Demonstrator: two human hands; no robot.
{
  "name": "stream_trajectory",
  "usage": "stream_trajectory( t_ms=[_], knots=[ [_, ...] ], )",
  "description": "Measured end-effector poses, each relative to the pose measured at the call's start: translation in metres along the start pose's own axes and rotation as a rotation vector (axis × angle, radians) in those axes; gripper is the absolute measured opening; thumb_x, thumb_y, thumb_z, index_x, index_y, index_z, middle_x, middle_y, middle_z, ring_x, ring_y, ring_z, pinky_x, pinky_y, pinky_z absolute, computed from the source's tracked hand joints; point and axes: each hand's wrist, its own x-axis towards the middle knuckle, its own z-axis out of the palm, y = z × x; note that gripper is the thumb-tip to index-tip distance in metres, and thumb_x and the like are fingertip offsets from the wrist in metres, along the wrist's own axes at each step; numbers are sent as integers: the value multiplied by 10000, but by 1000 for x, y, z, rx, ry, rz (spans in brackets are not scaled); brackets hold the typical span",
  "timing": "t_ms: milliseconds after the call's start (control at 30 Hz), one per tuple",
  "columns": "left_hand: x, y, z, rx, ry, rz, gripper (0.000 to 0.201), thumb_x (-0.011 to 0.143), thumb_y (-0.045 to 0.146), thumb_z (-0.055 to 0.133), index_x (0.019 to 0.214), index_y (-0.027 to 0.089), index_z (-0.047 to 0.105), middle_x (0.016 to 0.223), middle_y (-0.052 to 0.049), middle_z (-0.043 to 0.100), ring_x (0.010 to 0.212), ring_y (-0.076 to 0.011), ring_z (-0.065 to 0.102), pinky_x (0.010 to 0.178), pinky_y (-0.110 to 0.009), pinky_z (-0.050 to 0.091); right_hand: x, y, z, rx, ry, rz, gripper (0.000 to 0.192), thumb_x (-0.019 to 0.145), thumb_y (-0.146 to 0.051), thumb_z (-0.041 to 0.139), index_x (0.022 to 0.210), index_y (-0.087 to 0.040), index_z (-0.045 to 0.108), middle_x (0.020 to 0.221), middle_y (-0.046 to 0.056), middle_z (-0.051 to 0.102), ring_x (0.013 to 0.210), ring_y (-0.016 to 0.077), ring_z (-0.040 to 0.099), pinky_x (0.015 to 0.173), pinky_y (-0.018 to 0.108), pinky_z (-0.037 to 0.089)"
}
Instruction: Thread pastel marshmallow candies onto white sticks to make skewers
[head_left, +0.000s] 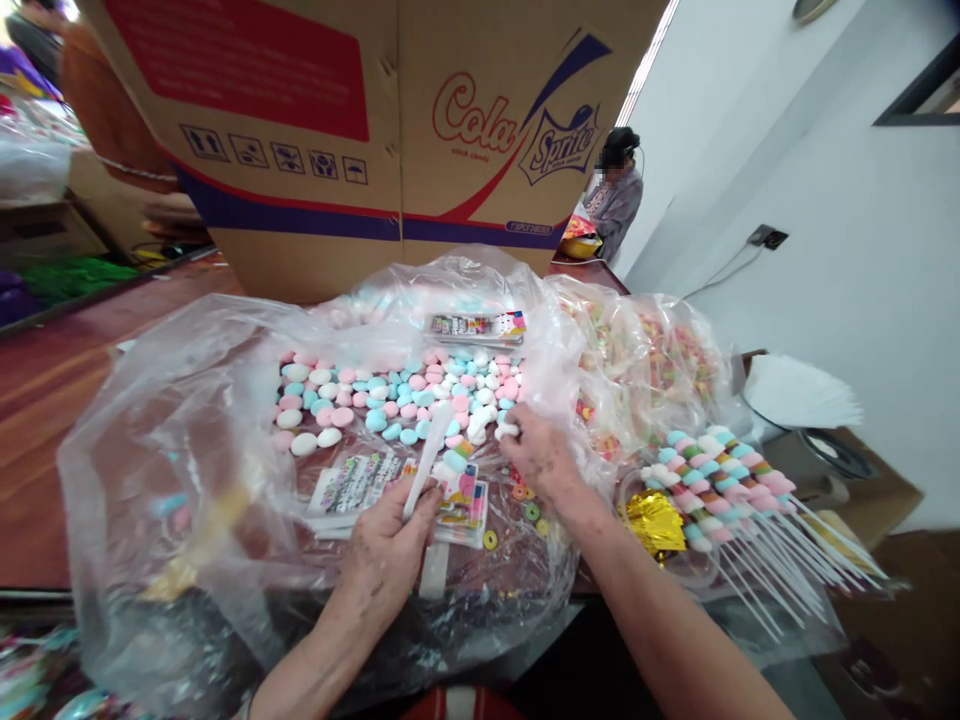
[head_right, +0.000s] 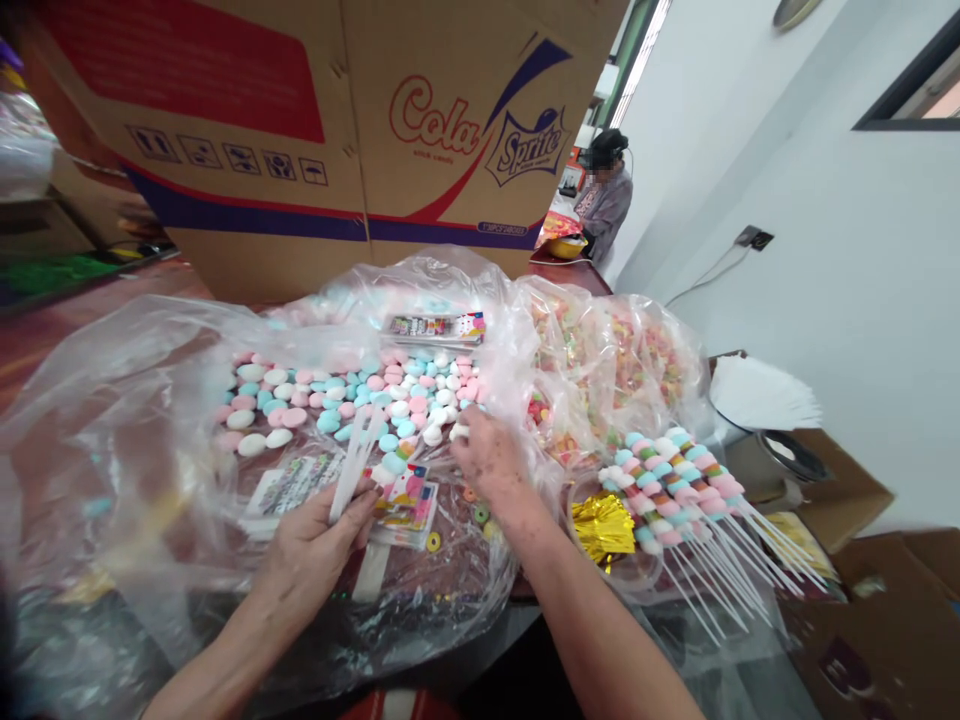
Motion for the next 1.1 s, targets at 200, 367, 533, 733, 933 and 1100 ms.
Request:
stream_trajectory(
  t_ms=[200,367,533,733,933,1100],
  knots=[
    [1,6,-1,135,-41,110,336,808,462,552,881,190,735,521,37,550,521,-170,506,524,-256,387,8,-5,-11,1079,44,271,238,604,-267,712,803,-183,610,709,-25,656,560,102,558,536,221,445],
    [1,7,1,154,-57,133,309,827,435,523,832,207,731,516,40,528,524,-171,496,527,-256,382,4,-14,-10,1284,35,301,197,584,-206,743,756,-162,656,750,-3,682,621,97,598,562,204,479],
    [1,15,1,154,-9,125,295,797,441,552,799,204,728,504,39,530,512,-170,482,521,-258,377,3,-17,-10,1277,8,286,222,586,-216,755,786,-174,669,762,-10,690,637,109,615,579,218,499],
    [0,18,1,143,12,118,273,779,421,556,782,207,726,468,46,511,472,-159,450,488,-250,354,-1,-18,-8,1128,-10,188,219,677,-275,734,878,-199,692,750,-25,702,639,120,638,626,244,526],
    [0,11,3,73,0,48,309,788,458,564,836,194,715,460,59,474,430,-141,406,441,-239,321,-7,-9,-1,674,61,-86,239,810,-277,614,1013,-215,726,917,6,745,814,154,681,785,284,540],
    [-3,5,10,3,3,59,289,816,450,569,810,189,695,495,60,473,463,-132,423,460,-230,336,-14,-4,11,559,122,-115,288,871,-293,576,1120,-257,715,1045,5,752,911,170,698,855,310,549]
  ],
)
